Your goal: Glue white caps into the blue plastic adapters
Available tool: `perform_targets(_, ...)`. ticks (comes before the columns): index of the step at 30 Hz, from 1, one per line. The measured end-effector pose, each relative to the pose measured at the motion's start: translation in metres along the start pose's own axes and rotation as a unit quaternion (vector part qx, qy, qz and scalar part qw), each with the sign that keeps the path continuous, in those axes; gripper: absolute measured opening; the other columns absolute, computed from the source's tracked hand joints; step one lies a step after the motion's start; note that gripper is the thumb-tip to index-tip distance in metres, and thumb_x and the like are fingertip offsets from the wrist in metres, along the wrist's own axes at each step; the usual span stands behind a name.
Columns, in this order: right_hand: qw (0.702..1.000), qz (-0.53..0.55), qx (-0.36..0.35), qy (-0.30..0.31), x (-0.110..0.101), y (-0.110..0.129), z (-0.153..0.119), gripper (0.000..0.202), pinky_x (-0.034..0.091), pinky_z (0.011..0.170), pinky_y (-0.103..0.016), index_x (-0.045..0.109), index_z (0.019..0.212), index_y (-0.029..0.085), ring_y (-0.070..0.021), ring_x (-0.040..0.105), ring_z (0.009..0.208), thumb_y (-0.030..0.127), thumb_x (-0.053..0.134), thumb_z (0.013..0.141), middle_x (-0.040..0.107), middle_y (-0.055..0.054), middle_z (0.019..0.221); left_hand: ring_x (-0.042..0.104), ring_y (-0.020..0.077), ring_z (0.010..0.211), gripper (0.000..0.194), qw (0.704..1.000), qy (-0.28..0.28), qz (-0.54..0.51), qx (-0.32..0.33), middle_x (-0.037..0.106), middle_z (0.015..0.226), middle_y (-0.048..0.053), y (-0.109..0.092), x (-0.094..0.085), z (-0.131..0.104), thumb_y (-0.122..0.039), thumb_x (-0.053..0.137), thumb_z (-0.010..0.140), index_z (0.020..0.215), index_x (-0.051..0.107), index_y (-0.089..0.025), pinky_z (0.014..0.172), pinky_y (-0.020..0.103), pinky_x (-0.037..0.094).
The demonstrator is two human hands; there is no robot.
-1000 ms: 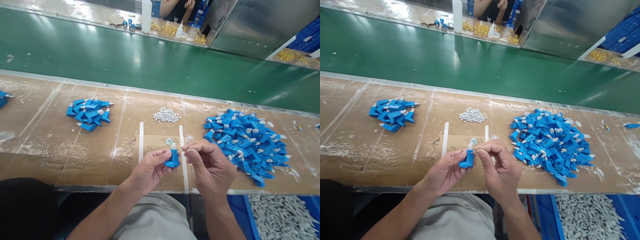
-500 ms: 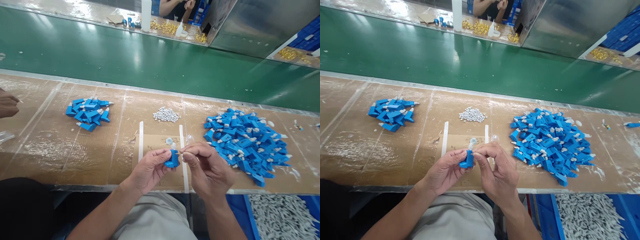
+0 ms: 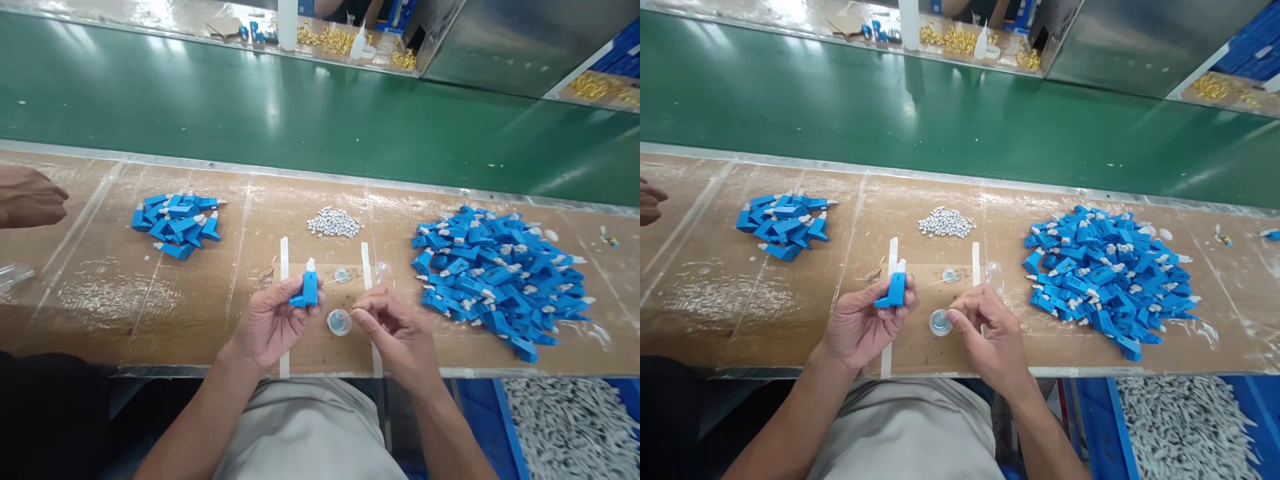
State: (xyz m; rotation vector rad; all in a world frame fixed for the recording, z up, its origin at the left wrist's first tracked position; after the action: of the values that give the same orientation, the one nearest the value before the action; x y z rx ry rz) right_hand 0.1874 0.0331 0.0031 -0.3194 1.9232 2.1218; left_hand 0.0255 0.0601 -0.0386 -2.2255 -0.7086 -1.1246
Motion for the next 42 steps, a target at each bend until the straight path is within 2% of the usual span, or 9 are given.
perform_targets(5,0.998,-0.057,0.027,0.012,-0.003,-0.012,0.01,0.012,0.04,0.059,-0.028,0.07,0.092,0.022,-0.0129,0.05,0.064,0.034,0.068,0.095,0.062,0.0,0.087,0.069,0.0126,0.064,0.024,0.999,-0.021,-0.003,0.026,0.07,0.078,0.014,-0.013,-0.006,-0.001,-0.012,0.052,0.095,0.093,0.073,0.0,0.051,0.009,0.053)
perform_targets(9,0.981,-0.195,-0.019,-0.008,-0.017,-0.012,0.058,0.011,0.044,0.064,-0.029,0.069,0.092,0.021,-0.0158,0.058,0.068,0.031,0.065,0.095,0.066,-0.001,0.082,0.068,0.013,0.064,0.02,0.998,-0.04,0.01,0.049,0.071,0.079,0.014,-0.019,-0.01,0.004,-0.01,0.056,0.092,0.09,0.073,-0.001,0.05,0.011,0.054)
perform_targets(12,0.948,-0.312,-0.066,0.0,-0.012,-0.02,0.1,0.007,0.045,0.072,-0.032,0.068,0.092,0.019,-0.0206,0.062,0.077,0.018,0.061,0.091,0.068,-0.005,0.085,0.066,0.013,0.064,0.017,0.996,-0.054,0.013,0.07,0.07,0.079,0.013,-0.025,-0.011,0.007,-0.009,0.058,0.09,0.088,0.073,-0.002,0.049,0.013,0.054)
perform_targets(15,0.936,-0.345,-0.077,0.007,-0.003,-0.035,0.126,0.012,0.044,0.076,-0.034,0.068,0.09,0.018,-0.0241,0.062,0.083,0.014,0.057,0.09,0.069,-0.008,0.088,0.066,0.0125,0.063,0.015,0.995,-0.074,0.009,0.07,0.07,0.078,0.013,-0.027,-0.015,0.008,-0.009,0.059,0.089,0.089,0.073,-0.002,0.049,0.013,0.054)
perform_targets(24,0.938,-0.339,-0.048,0.045,0.012,-0.051,0.138,0.014,0.044,0.077,-0.035,0.066,0.082,0.019,-0.0239,0.059,0.083,0.016,0.054,0.089,0.064,-0.009,0.089,0.066,0.0126,0.061,0.013,0.994,-0.089,0.001,0.067,0.071,0.078,0.014,-0.027,-0.022,0.013,-0.008,0.062,0.088,0.087,0.073,-0.002,0.048,0.014,0.053)
perform_targets(31,0.976,-0.213,0.015,0.05,-0.001,-0.034,0.133,0.012,0.051,0.064,-0.032,0.063,0.086,0.019,-0.0194,0.063,0.068,0.028,0.056,0.09,0.067,-0.004,0.075,0.067,0.0128,0.064,0.013,0.995,-0.07,0.013,0.065,0.071,0.081,0.013,-0.026,-0.016,0.01,-0.012,0.064,0.087,0.091,0.073,-0.002,0.049,0.013,0.052)
perform_targets(34,0.996,-0.016,0.063,0.069,-0.003,-0.027,0.111,0.02,0.053,0.058,-0.027,0.066,0.097,0.018,-0.0161,0.063,0.064,0.036,0.063,0.09,0.065,-0.002,0.073,0.067,0.0134,0.063,0.014,0.997,-0.043,0.023,0.063,0.07,0.078,0.013,-0.023,-0.01,0.011,-0.014,0.068,0.085,0.09,0.074,-0.002,0.049,0.013,0.052)
perform_targets(37,0.961,0.222,0.139,0.085,0.003,-0.025,0.084,0.024,0.05,0.052,-0.02,0.072,0.095,0.018,-0.0116,0.058,0.061,0.039,0.077,0.084,0.062,-0.001,0.072,0.068,0.0139,0.064,0.014,0.998,-0.03,0.026,0.057,0.071,0.078,0.013,-0.016,-0.005,0.012,-0.015,0.07,0.084,0.09,0.074,-0.002,0.051,0.013,0.053)
perform_targets(42,0.909,0.367,0.187,0.063,0.007,-0.019,0.054,0.026,0.045,0.045,-0.011,0.072,0.08,0.017,-0.0053,0.052,0.055,0.04,0.08,0.084,0.061,-0.001,0.073,0.068,0.0129,0.062,0.016,0.999,-0.02,0.043,0.027,0.072,0.077,0.013,-0.003,0.007,0.011,-0.015,0.069,0.085,0.091,0.075,-0.001,0.052,0.013,0.054)
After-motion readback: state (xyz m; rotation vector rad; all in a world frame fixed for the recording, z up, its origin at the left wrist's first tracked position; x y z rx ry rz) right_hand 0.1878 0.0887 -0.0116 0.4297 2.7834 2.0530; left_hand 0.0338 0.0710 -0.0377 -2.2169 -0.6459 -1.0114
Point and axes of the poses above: each hand's wrist, its own z-axis towards the middle knuckle, its own x-axis out of the palm, y = z × x, the point moved 9 cm from there along z, towards the middle knuckle
